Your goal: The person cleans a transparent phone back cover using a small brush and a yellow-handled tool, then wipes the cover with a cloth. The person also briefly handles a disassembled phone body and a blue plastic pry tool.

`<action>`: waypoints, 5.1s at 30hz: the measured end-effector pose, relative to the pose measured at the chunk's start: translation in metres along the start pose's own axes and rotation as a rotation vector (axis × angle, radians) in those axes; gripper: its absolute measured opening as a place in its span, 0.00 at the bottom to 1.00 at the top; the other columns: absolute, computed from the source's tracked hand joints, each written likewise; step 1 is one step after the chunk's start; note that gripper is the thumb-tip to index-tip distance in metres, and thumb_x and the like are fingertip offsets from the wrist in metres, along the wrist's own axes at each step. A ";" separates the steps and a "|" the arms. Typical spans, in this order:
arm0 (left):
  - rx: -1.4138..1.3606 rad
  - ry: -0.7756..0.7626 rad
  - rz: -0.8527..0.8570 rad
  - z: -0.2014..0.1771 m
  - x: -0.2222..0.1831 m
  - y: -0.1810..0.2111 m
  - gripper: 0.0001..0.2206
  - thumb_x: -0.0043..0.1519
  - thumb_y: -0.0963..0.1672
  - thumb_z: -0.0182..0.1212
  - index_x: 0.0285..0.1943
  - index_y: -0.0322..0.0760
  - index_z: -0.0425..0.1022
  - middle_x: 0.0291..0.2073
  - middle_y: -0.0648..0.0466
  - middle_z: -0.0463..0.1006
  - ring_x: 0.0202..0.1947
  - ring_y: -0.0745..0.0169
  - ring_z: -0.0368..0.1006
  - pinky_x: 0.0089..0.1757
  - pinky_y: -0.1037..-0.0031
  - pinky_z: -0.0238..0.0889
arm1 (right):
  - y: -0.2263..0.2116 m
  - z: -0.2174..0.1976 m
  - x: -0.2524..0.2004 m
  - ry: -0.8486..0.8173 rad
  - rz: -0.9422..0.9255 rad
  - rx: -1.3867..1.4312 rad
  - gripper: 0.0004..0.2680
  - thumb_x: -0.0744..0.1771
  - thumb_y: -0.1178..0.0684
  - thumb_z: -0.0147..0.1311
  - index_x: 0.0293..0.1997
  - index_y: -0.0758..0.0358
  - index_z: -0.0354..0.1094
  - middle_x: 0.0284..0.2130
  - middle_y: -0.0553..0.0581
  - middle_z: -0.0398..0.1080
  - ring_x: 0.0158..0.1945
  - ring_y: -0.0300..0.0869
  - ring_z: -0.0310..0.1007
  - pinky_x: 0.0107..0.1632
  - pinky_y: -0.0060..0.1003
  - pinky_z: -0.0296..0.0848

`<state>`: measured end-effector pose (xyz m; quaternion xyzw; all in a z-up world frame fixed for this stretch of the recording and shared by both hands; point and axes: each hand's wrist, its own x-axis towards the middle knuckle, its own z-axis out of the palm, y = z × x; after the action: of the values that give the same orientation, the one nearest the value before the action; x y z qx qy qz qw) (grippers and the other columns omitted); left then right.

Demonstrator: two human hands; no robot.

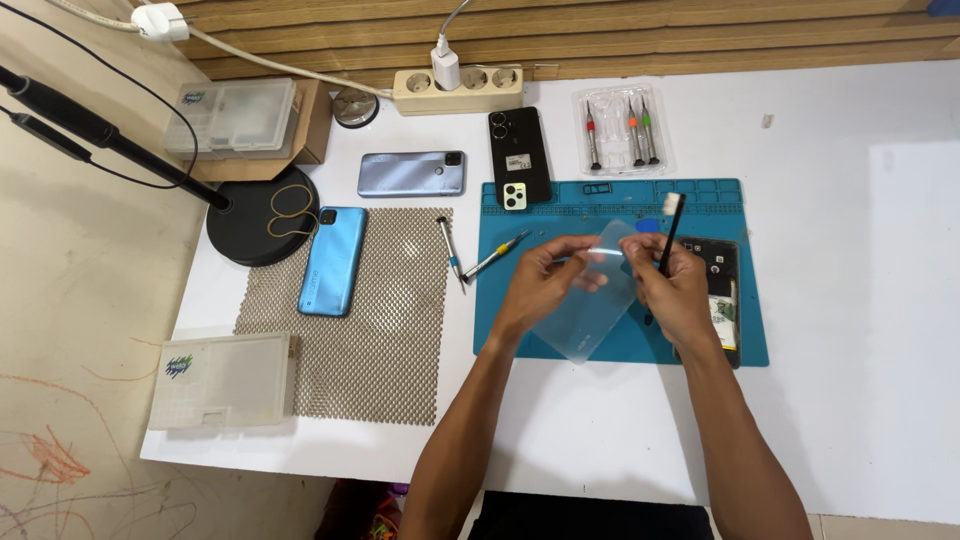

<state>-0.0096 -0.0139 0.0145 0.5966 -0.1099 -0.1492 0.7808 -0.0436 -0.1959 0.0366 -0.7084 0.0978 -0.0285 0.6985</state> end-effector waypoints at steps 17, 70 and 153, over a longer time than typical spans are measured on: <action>0.236 0.219 -0.001 0.014 -0.005 0.003 0.12 0.67 0.45 0.61 0.42 0.27 0.81 0.25 0.50 0.80 0.29 0.65 0.79 0.31 0.77 0.73 | -0.015 0.001 -0.004 -0.010 0.003 -0.175 0.07 0.68 0.51 0.57 0.44 0.64 0.75 0.18 0.45 0.66 0.16 0.27 0.52 0.18 0.26 0.49; 0.245 0.209 0.139 0.026 0.067 0.047 0.09 0.66 0.42 0.61 0.51 0.31 0.80 0.32 0.52 0.84 0.32 0.68 0.83 0.33 0.79 0.76 | -0.070 -0.032 0.067 -0.205 -0.087 -0.296 0.13 0.65 0.54 0.65 0.53 0.59 0.72 0.27 0.46 0.74 0.30 0.27 0.66 0.34 0.25 0.64; 1.034 0.233 -0.069 -0.065 0.051 0.035 0.09 0.57 0.41 0.69 0.46 0.37 0.83 0.40 0.49 0.85 0.37 0.57 0.84 0.43 0.70 0.76 | -0.029 -0.073 0.091 0.286 0.101 -0.828 0.16 0.66 0.54 0.62 0.59 0.63 0.67 0.35 0.60 0.77 0.35 0.47 0.78 0.42 0.45 0.77</action>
<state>0.0637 0.0342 0.0311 0.9197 -0.0618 -0.0336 0.3862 0.0351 -0.2834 0.0580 -0.9118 0.2311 -0.0506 0.3358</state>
